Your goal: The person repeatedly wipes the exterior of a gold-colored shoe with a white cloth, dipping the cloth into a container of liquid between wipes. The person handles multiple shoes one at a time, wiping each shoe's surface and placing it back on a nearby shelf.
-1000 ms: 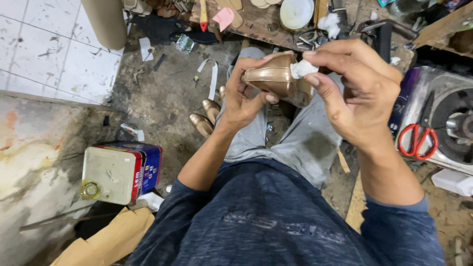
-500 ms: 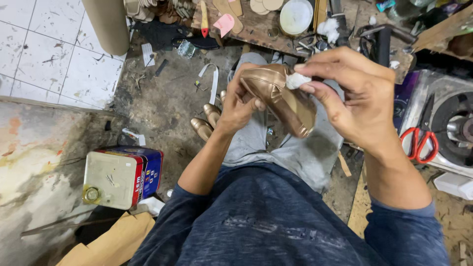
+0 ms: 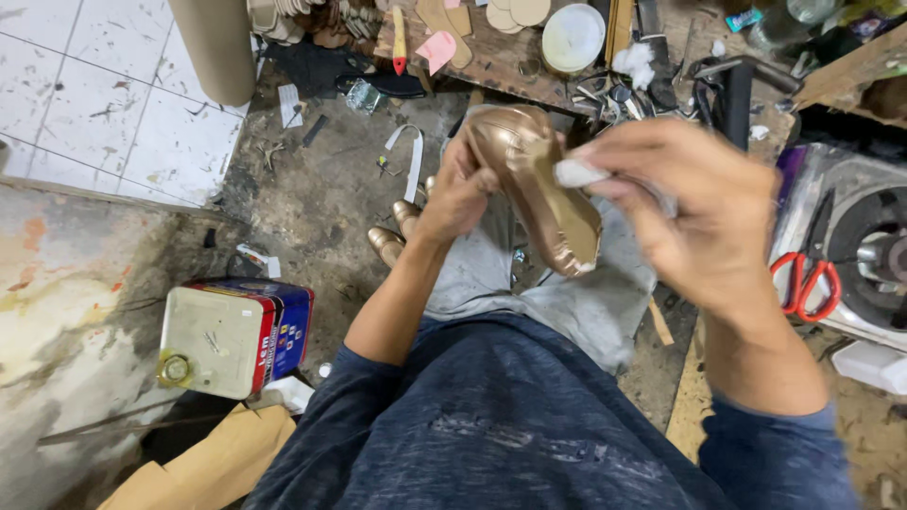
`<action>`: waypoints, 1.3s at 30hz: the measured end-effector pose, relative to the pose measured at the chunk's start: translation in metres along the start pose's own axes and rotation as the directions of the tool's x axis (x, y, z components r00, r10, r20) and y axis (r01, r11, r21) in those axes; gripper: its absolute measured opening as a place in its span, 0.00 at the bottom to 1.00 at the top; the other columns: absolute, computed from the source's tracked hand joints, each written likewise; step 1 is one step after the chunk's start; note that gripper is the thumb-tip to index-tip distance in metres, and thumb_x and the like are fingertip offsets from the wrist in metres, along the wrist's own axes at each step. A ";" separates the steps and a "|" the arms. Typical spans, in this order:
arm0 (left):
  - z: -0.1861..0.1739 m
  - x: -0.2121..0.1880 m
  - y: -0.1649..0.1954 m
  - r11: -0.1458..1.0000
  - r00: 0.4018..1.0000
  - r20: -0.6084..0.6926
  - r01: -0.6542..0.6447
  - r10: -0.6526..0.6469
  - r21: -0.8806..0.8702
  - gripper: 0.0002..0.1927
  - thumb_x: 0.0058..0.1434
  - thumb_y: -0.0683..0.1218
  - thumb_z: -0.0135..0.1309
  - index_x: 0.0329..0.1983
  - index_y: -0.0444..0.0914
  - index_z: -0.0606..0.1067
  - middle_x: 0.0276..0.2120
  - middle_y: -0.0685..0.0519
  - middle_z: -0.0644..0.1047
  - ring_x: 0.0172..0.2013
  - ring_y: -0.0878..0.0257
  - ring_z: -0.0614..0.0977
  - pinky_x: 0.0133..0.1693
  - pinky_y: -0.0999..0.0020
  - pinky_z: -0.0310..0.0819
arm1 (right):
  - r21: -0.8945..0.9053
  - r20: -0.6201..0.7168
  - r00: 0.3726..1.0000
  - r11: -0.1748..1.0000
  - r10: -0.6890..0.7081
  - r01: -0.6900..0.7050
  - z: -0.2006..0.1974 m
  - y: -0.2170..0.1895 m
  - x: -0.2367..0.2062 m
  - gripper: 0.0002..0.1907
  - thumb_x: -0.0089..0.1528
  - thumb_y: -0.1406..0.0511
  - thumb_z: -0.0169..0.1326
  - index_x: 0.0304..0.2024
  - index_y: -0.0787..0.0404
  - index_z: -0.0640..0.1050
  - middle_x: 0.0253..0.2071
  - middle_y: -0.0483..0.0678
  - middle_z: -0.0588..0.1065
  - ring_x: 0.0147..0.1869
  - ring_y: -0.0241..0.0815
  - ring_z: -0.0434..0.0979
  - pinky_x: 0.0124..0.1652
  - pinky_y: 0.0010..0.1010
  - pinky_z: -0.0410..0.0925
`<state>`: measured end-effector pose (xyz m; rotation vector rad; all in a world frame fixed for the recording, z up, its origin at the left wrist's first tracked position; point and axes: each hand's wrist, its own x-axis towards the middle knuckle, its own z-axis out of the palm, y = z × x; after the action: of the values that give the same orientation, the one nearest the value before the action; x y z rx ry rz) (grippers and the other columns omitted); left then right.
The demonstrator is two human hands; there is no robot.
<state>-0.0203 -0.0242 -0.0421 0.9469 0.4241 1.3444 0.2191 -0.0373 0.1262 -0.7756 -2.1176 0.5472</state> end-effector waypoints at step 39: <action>-0.126 -0.184 0.001 0.900 0.597 -0.726 0.014 0.342 0.436 0.24 0.63 0.30 0.59 0.62 0.31 0.69 0.55 0.46 0.78 0.54 0.58 0.82 0.57 0.59 0.83 | 0.988 0.153 0.805 -0.068 0.573 -0.140 0.049 0.286 -0.126 0.16 0.78 0.52 0.50 0.68 0.40 0.68 0.69 0.39 0.68 0.66 0.36 0.70 0.70 0.35 0.63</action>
<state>-0.1559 -0.1561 -0.1600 0.6604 1.3826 1.8764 0.3393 0.0763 -0.1438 -0.4522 -0.6218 1.8253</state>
